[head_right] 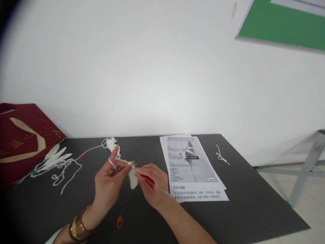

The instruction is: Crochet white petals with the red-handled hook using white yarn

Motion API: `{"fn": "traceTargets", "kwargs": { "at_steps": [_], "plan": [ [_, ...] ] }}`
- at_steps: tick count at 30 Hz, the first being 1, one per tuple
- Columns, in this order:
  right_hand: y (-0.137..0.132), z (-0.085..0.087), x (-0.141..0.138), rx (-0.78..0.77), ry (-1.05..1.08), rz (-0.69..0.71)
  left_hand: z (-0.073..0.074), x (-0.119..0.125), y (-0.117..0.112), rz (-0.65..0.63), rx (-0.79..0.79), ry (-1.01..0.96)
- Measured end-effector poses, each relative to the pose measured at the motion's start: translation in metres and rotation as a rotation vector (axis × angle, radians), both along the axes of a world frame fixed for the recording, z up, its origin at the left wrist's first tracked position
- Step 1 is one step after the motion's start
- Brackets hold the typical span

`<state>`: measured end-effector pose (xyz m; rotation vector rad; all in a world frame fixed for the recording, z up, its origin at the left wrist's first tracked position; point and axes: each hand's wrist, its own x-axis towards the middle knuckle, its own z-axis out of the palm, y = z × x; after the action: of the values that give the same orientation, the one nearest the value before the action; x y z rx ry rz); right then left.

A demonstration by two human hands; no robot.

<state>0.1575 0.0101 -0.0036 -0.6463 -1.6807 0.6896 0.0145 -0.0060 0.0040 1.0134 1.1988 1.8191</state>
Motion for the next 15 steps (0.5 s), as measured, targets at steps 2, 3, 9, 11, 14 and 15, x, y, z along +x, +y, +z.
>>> {"fn": "traceTargets", "kwargs": {
  "at_steps": [2,3,9,11,14,15],
  "plan": [
    [0.003,-0.002,0.0,-0.129,0.063,0.024,0.002,-0.001,0.001,-0.027,-0.005,-0.041],
    [0.005,-0.003,0.0,-0.198,0.1,0.044,0.003,-0.001,0.001,-0.05,-0.015,-0.076],
    [0.009,0.002,0.004,-0.28,0.141,0.099,0.012,-0.003,0.0,-0.194,-0.097,-0.275],
    [0.007,0.006,0.007,-0.146,0.046,0.056,0.014,-0.004,0.0,-0.228,-0.122,-0.301],
    [0.003,0.009,0.011,0.117,-0.094,0.012,0.017,-0.005,0.001,-0.253,-0.143,-0.328],
    [0.002,0.009,0.012,0.224,-0.142,0.003,0.018,-0.005,0.001,-0.259,-0.15,-0.334]
  ]
}}
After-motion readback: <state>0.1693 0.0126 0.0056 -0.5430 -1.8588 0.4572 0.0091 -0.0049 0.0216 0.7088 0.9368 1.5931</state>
